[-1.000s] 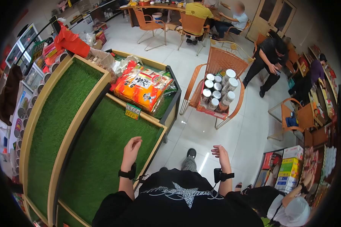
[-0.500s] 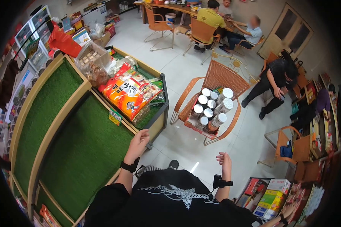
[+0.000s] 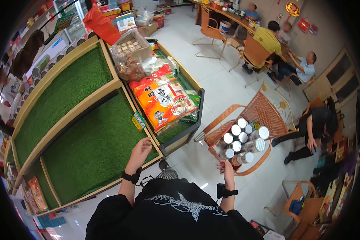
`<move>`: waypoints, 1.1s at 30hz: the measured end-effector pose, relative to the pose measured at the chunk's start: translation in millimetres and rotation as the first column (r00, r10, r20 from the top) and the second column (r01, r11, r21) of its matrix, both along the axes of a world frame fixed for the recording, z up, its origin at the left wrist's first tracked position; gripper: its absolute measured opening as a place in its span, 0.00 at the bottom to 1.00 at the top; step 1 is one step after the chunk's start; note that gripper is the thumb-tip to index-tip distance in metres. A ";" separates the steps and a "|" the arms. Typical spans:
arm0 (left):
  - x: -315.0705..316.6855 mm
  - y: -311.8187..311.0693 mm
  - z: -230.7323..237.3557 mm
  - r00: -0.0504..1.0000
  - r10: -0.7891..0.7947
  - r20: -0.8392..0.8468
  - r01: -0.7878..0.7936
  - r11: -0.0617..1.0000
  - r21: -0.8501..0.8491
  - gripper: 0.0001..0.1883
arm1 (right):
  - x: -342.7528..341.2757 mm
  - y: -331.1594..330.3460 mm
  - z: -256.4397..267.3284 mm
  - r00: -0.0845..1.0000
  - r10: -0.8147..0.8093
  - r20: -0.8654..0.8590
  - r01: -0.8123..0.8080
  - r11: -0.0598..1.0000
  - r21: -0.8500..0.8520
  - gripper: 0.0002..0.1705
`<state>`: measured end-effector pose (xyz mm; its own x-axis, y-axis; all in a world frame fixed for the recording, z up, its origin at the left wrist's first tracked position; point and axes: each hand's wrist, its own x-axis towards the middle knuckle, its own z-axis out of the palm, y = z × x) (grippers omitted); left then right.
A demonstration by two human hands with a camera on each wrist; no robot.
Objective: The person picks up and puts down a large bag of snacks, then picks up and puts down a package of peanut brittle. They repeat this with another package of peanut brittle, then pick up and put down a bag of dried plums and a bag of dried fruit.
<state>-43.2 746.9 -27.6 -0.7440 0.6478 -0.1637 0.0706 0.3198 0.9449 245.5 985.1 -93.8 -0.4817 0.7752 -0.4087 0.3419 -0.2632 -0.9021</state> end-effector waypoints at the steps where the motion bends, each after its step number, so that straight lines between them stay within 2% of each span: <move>1: -7.3 2.6 2.1 0.999 0.025 -0.021 -0.025 1.000 0.008 0.18 | -11.3 8.9 2.6 1.000 0.020 -0.014 -0.020 1.000 0.006 0.26; 5: -35.9 13.9 0.4 0.994 0.106 -0.015 -0.105 0.992 0.069 0.18 | -48.7 41.0 6.6 0.998 0.057 -0.032 -0.057 0.998 0.009 0.25; 9: -62.9 27.9 5.6 0.997 0.071 0.016 -0.072 0.992 0.103 0.18 | -85.2 60.8 14.7 0.995 0.060 -0.076 -0.057 0.998 0.039 0.26; 13: -83.6 38.0 2.8 0.992 0.116 -0.058 -0.111 0.991 0.077 0.18 | -122.1 67.1 21.2 0.995 0.064 -0.082 -0.070 0.995 -0.073 0.24; 16: -87.1 41.8 -3.7 0.977 0.211 -0.038 -0.207 0.974 0.088 0.18 | -149.0 86.5 -4.3 0.978 0.196 -0.071 -0.203 0.974 -0.098 0.25; 20: -82.1 46.4 -16.5 0.938 0.346 0.025 -0.347 0.935 0.076 0.17 | -200.0 123.6 -11.0 0.923 0.381 -0.050 -0.384 0.917 -0.110 0.24; 26: -90.3 67.5 -38.5 0.809 0.568 0.151 -0.577 0.816 0.019 0.17 | -299.5 200.8 -35.4 0.804 0.593 0.031 -0.590 0.804 -0.070 0.25; 28: -101.0 78.4 -59.9 0.685 0.623 0.377 -0.673 0.739 0.001 0.20 | -335.4 218.9 -44.0 0.802 0.597 0.016 -0.585 0.791 -0.180 0.25; 29: -106.8 84.0 -75.6 0.669 0.640 0.379 -0.686 0.727 -0.016 0.20 | -351.5 226.5 -51.8 0.805 0.593 0.007 -0.574 0.781 -0.247 0.24; 30: -112.2 90.8 -95.4 0.616 0.639 0.460 -0.693 0.717 -0.067 0.22 | -365.3 234.3 -67.6 0.794 0.608 0.016 -0.583 0.768 -0.266 0.24; 31: -115.0 97.8 -114.9 0.554 0.635 0.538 -0.697 0.707 -0.117 0.24 | -378.5 241.6 -90.5 0.751 0.655 0.085 -0.632 0.751 -0.192 0.24; 32: -117.1 104.7 -132.4 0.531 0.650 0.543 -0.709 0.692 -0.135 0.24 | -390.3 247.3 -114.4 0.704 0.693 0.155 -0.683 0.721 -0.117 0.25; 33: -121.5 111.4 -148.3 0.505 0.691 0.518 -0.719 0.668 -0.190 0.26 | -402.2 250.5 -140.7 0.689 0.707 0.158 -0.695 0.707 -0.132 0.25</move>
